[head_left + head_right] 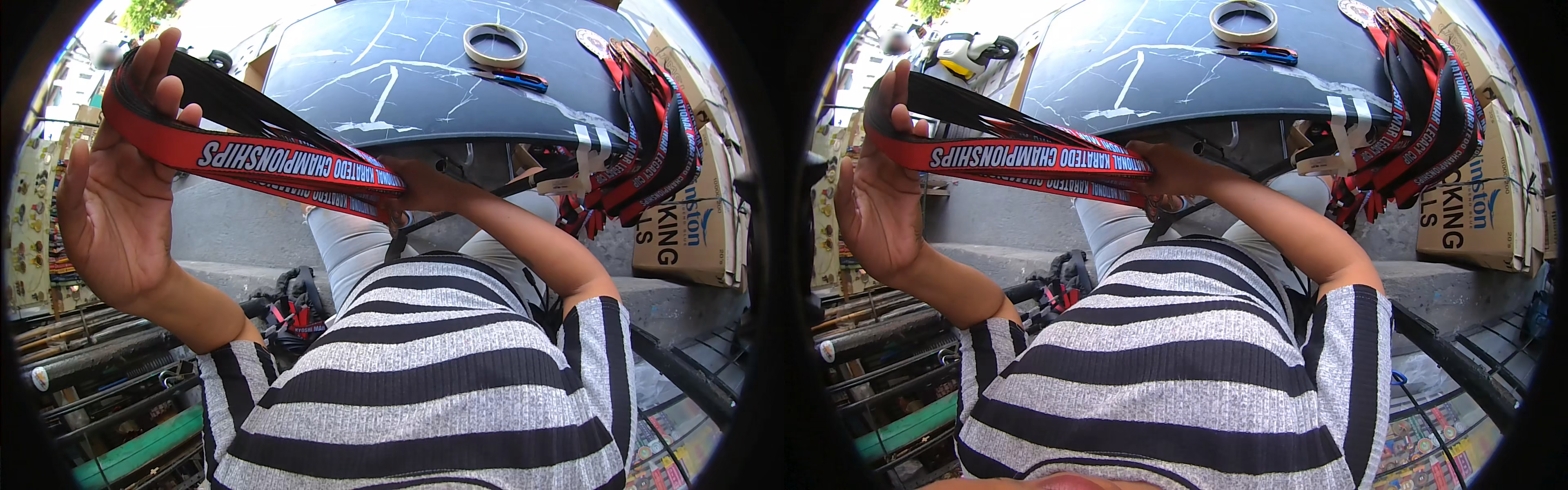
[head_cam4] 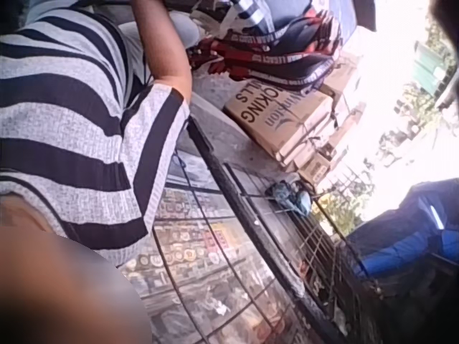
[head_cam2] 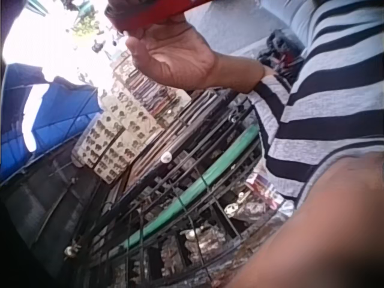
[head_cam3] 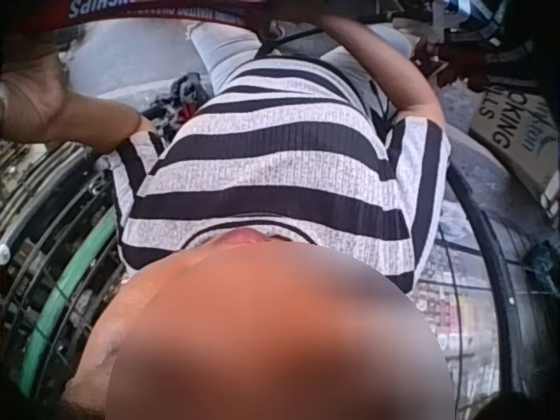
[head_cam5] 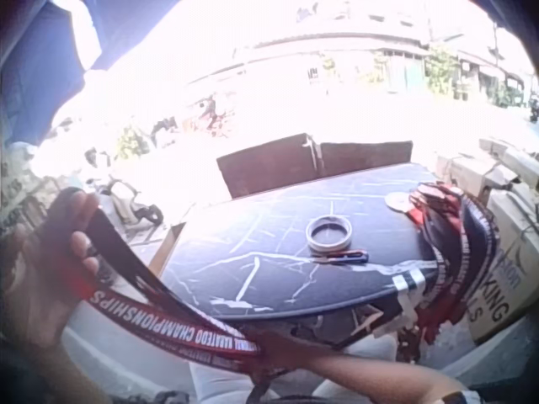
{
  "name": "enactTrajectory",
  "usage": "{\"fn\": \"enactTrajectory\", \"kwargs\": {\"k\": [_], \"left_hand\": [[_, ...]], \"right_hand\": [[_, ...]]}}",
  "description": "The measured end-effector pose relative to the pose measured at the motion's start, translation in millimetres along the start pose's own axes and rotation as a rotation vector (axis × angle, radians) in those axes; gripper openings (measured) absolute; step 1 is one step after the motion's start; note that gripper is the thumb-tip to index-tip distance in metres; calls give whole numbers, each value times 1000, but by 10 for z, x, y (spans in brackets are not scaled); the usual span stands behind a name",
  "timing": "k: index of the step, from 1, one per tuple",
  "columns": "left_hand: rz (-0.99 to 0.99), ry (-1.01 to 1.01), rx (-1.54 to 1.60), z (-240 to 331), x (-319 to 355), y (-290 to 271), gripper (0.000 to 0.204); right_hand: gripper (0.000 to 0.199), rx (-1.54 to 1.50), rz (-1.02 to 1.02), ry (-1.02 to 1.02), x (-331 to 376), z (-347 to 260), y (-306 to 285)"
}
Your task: The person assembles medals by threading red lanyards through metal medallions and securing them with white tape. They repeatedly pull the lanyard through the medallion, fold the ends, and wrap tape around the junction to hold the pieces together.
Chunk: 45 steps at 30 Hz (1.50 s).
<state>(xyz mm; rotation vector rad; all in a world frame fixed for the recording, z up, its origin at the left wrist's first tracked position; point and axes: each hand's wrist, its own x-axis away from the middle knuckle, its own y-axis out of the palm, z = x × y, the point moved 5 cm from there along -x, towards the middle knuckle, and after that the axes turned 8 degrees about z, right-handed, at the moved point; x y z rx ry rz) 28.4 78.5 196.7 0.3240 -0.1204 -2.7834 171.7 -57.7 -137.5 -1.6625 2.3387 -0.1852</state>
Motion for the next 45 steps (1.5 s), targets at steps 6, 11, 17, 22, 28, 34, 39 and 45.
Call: {"fn": "enactTrajectory", "kwargs": {"k": [6,11,17,22,28,34,39,45], "left_hand": [[38,0,37,-9,-4,53,86],[-15,-7,52,-45,-17,152,87],[-43,-26,23,-46,-48,97,90],[-13,-17,-43,20,-28,-127,92],[28,4,29,108,17,-186,87],[-22,106,253,-70,-41,134,77],[39,178,182,-119,-59,305,67],[81,179,193,-139,-80,337,61]], "right_hand": [[58,-136,-62,-8,14,-87,-6],[71,-17,-47,-24,96,-105,116],[56,-79,118,54,94,1,358],[50,-304,-21,79,55,-2,358],[51,-23,-40,-73,68,-231,74],[63,-77,-126,186,149,-249,-145],[59,32,-21,218,226,-261,-335],[40,56,-53,291,289,-177,-280]]}}
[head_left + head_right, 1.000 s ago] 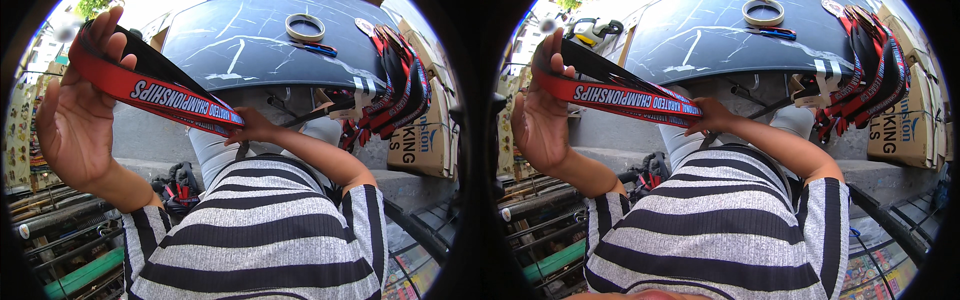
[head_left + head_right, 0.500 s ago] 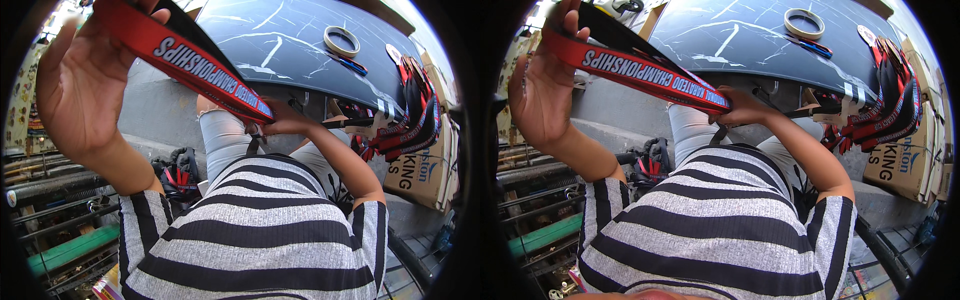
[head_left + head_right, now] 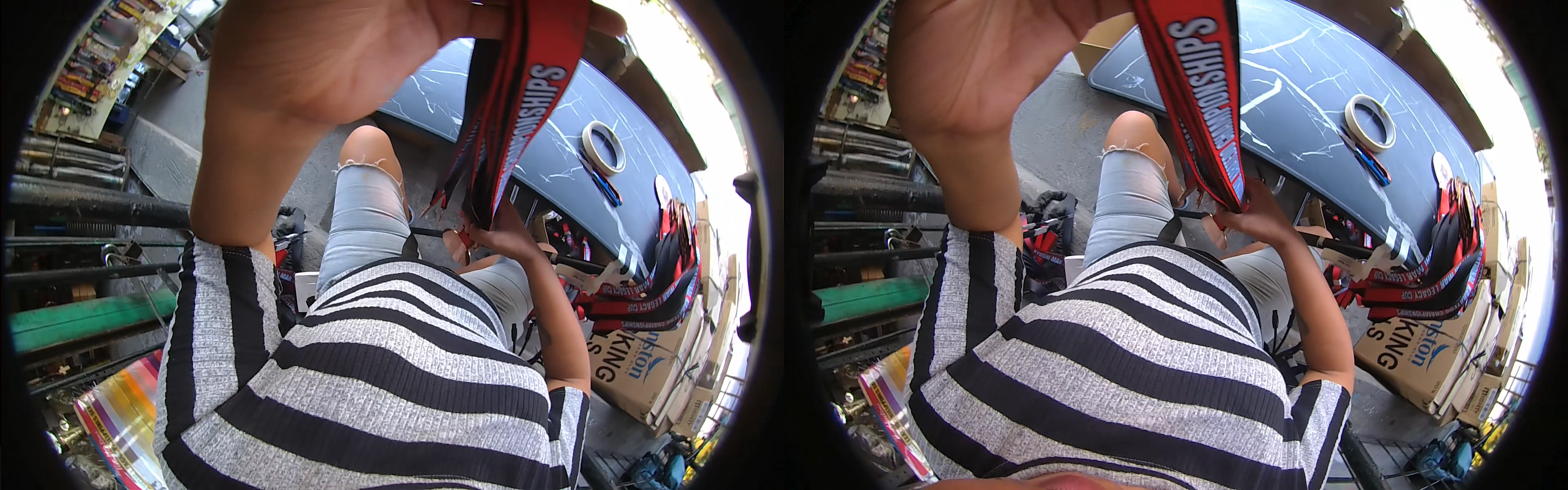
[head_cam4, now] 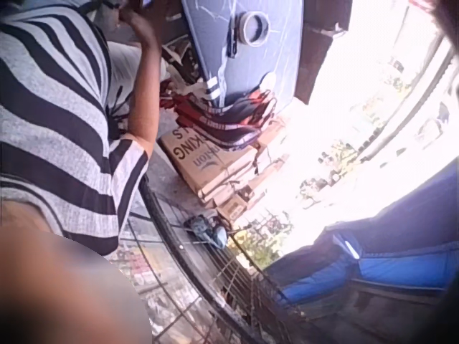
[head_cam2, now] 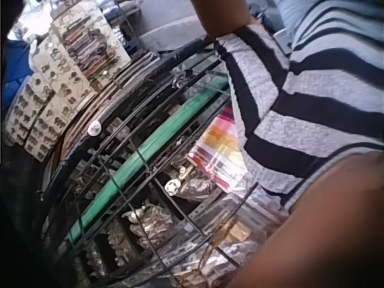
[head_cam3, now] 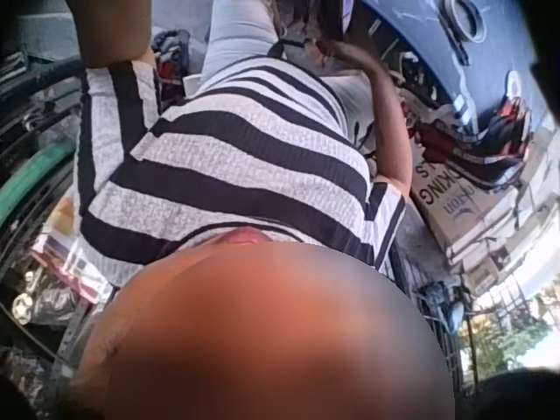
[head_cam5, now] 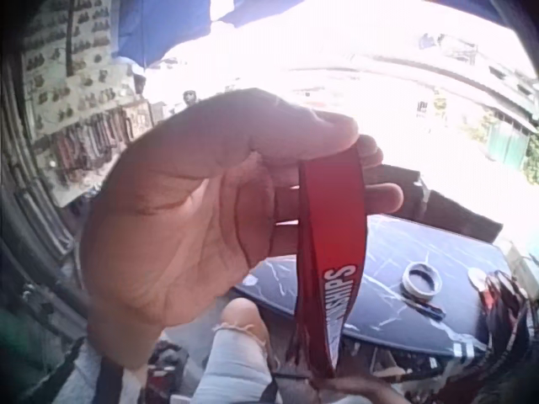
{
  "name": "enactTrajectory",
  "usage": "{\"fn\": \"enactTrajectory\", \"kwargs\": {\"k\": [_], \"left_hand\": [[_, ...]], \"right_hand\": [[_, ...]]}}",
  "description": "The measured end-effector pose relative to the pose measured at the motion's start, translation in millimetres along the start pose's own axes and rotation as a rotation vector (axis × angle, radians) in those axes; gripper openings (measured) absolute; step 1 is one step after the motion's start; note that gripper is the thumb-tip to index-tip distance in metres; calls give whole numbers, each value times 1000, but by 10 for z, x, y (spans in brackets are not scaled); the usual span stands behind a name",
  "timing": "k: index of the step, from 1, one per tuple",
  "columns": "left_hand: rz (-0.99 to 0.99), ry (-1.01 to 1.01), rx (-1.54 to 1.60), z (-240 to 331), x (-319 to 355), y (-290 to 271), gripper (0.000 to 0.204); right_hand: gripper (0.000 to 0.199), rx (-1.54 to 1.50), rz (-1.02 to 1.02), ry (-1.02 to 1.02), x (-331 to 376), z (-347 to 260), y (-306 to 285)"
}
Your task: The person assembles medals by threading red lanyards through metal medallions and securing them with white tape. They repeatedly pull the lanyard through the medallion, fold the ends, and wrap tape around the junction to hold the pieces together.
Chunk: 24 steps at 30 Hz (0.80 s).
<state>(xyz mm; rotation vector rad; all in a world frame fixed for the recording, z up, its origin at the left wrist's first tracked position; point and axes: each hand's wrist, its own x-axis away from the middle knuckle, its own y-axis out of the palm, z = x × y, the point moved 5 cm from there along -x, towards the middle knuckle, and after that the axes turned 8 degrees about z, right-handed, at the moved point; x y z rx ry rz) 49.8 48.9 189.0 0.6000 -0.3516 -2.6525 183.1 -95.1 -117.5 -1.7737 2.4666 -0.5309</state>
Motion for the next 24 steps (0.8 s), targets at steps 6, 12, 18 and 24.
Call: {"fn": "enactTrajectory", "kwargs": {"k": [6,12,18,24], "left_hand": [[16,0,26,-69,-3,9,54],[15,-21,49,-161,-61,76,48],[17,-51,79,-256,-31,103,41],[4,-82,98,-354,-32,170,35]], "right_hand": [[43,20,-31,31,3,23,62],[58,147,128,-132,-122,95,99],[41,4,271,-166,-212,111,137],[44,-276,220,-92,-316,214,341]]}}
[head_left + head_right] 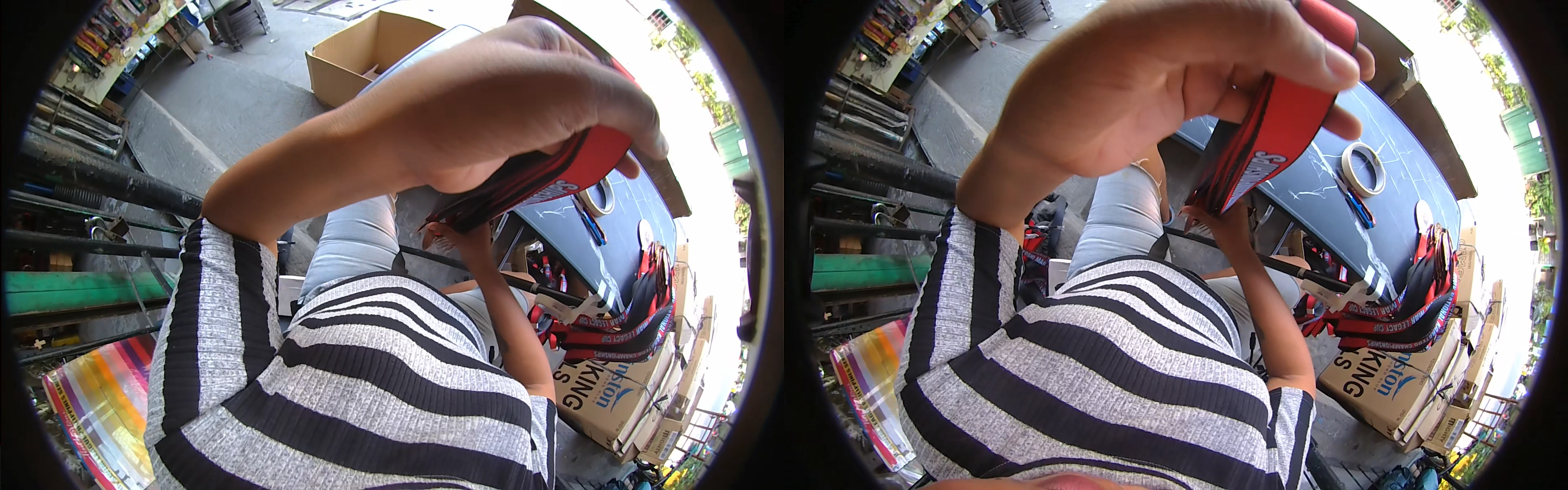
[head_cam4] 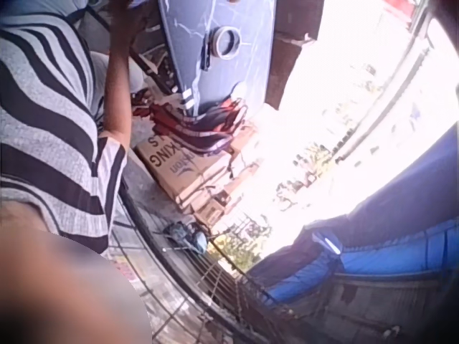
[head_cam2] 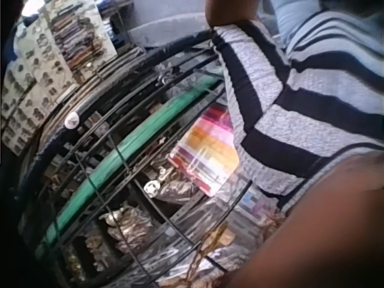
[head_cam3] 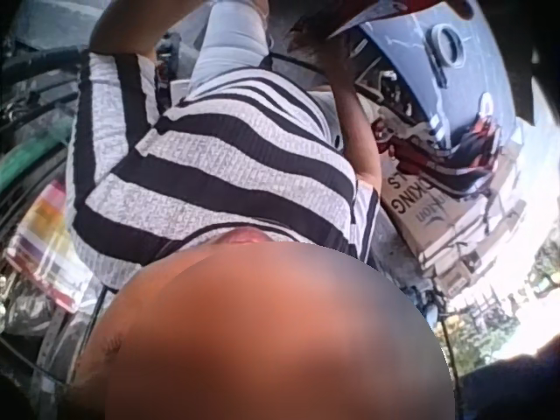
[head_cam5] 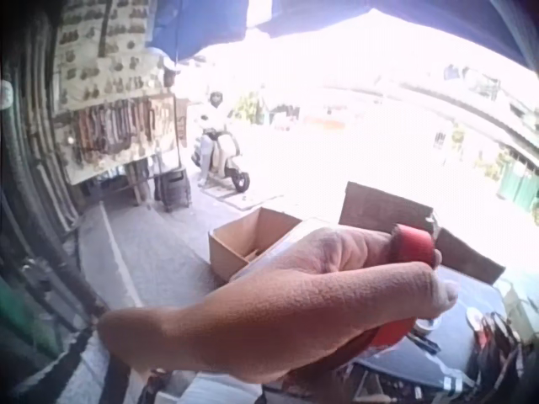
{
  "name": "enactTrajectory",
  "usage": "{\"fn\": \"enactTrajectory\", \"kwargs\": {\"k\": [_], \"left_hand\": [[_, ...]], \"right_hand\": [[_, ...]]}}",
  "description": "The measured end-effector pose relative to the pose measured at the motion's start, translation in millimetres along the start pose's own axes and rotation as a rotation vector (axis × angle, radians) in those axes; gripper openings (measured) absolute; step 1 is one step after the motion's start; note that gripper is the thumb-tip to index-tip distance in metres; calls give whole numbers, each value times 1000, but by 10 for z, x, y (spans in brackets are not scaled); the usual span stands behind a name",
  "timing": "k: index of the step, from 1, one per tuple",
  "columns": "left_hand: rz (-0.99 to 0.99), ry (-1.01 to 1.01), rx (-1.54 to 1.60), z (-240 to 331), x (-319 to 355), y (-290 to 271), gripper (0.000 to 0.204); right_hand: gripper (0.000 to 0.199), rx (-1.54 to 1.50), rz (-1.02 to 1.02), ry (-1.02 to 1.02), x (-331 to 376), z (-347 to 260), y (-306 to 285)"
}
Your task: The person assembles medals by threading red lanyards through metal medallions and securing them with white tape. They repeatedly pull the lanyard through the medallion, fold the ends, and wrap tape around the junction to hold the pieces together.
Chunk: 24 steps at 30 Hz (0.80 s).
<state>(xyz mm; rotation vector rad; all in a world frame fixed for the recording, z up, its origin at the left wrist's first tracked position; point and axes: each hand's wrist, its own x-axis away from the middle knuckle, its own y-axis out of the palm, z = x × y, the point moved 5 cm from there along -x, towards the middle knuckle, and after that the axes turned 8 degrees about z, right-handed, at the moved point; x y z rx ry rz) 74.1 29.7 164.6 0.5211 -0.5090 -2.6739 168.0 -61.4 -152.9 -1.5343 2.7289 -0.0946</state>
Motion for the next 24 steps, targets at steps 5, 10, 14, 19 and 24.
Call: {"fn": "enactTrajectory", "kwargs": {"k": [5,10,14,19,24], "left_hand": [[-2,-27,7,-66,8,54,30],[21,-54,-10,-112,52,17,25],[29,-58,-10,-108,75,-56,24],[18,-88,18,-73,154,-128,24],[2,-123,16,-69,182,-142,26]], "right_hand": [[54,382,-32,-286,-137,207,185],[49,215,-120,-307,-172,308,346],[40,-35,-138,-29,-166,429,450],[33,-15,-50,-86,-31,381,486],[36,178,42,-159,97,327,396]]}}
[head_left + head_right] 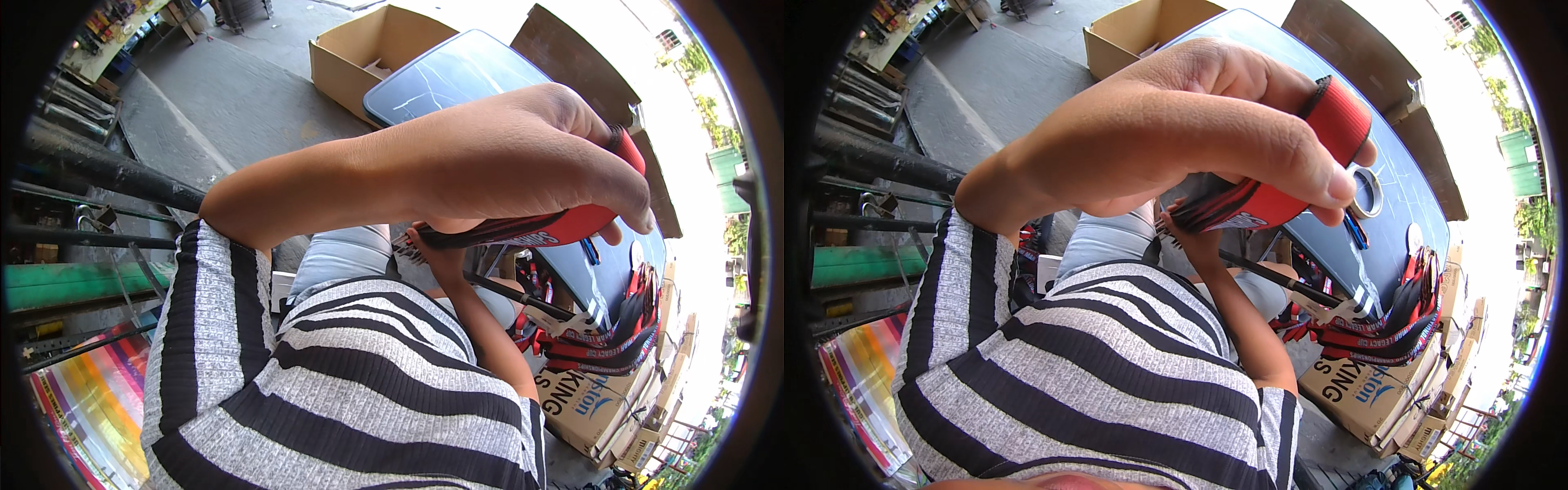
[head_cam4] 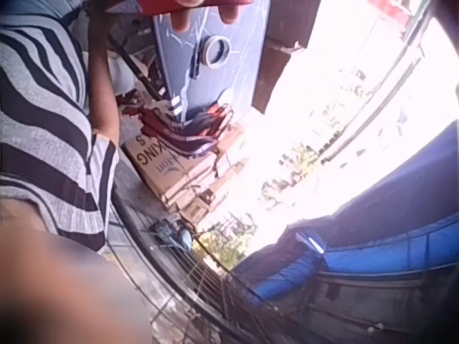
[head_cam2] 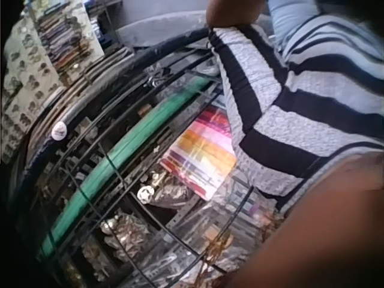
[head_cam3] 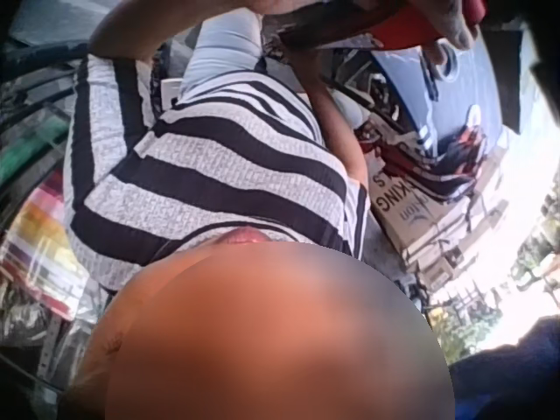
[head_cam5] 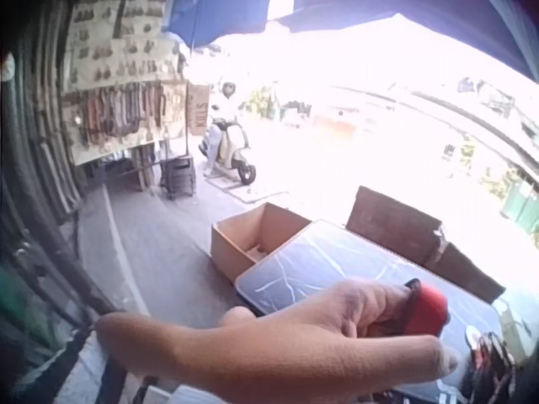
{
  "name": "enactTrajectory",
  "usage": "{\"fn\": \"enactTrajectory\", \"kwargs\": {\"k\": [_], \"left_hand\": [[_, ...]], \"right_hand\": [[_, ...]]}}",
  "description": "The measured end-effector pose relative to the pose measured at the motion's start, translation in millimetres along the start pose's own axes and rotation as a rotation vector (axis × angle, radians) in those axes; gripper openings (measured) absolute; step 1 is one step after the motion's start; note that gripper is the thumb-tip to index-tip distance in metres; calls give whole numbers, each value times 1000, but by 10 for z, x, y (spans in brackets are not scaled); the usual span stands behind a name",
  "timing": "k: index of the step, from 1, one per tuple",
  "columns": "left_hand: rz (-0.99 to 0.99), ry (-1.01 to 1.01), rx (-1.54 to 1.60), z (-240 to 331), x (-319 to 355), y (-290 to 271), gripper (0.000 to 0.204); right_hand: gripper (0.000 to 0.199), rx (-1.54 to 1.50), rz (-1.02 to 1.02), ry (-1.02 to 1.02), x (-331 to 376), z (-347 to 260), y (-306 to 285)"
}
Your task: The person assembles medals by threading red lanyards through metal medallions and securing them with white tape. They repeatedly pull the lanyard through the medallion, fold the ends, and wrap tape around the junction to hold the pieces together.
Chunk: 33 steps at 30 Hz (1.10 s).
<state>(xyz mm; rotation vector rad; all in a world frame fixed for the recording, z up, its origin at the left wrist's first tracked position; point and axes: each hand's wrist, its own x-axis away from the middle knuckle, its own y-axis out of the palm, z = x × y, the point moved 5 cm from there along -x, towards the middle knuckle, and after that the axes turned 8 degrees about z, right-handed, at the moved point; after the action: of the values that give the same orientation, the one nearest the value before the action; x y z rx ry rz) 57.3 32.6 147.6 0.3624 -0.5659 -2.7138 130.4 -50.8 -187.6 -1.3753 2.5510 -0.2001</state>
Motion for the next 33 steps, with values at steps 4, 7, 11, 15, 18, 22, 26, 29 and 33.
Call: {"fn": "enactTrajectory", "kwargs": {"k": [4,7,11,15,18,22,26,29,33], "left_hand": [[-49,-13,23,-23,-72,8,35],[-78,-25,-79,-72,-90,-4,45],[-121,-121,-43,-128,-75,-34,49],[-182,-253,34,-167,-9,-23,52],[-183,-246,-86,-185,-19,-44,56],[-127,-100,-204,-163,-116,-126,51],[-137,-124,-100,-201,-141,-177,46],[-83,-27,-187,-155,-158,-225,47],[-80,-6,-172,-124,-145,-213,48]], "right_hand": [[38,117,-22,-135,85,75,-51],[39,114,-3,-95,127,297,-83],[43,33,-69,23,169,628,-139],[41,267,-170,-21,135,828,-141],[42,554,-315,-109,102,877,-80],[38,198,-96,-94,55,738,-170],[53,-1,-223,257,20,774,-146],[42,14,-247,232,-16,694,-191],[35,5,-267,412,25,733,-253]]}}
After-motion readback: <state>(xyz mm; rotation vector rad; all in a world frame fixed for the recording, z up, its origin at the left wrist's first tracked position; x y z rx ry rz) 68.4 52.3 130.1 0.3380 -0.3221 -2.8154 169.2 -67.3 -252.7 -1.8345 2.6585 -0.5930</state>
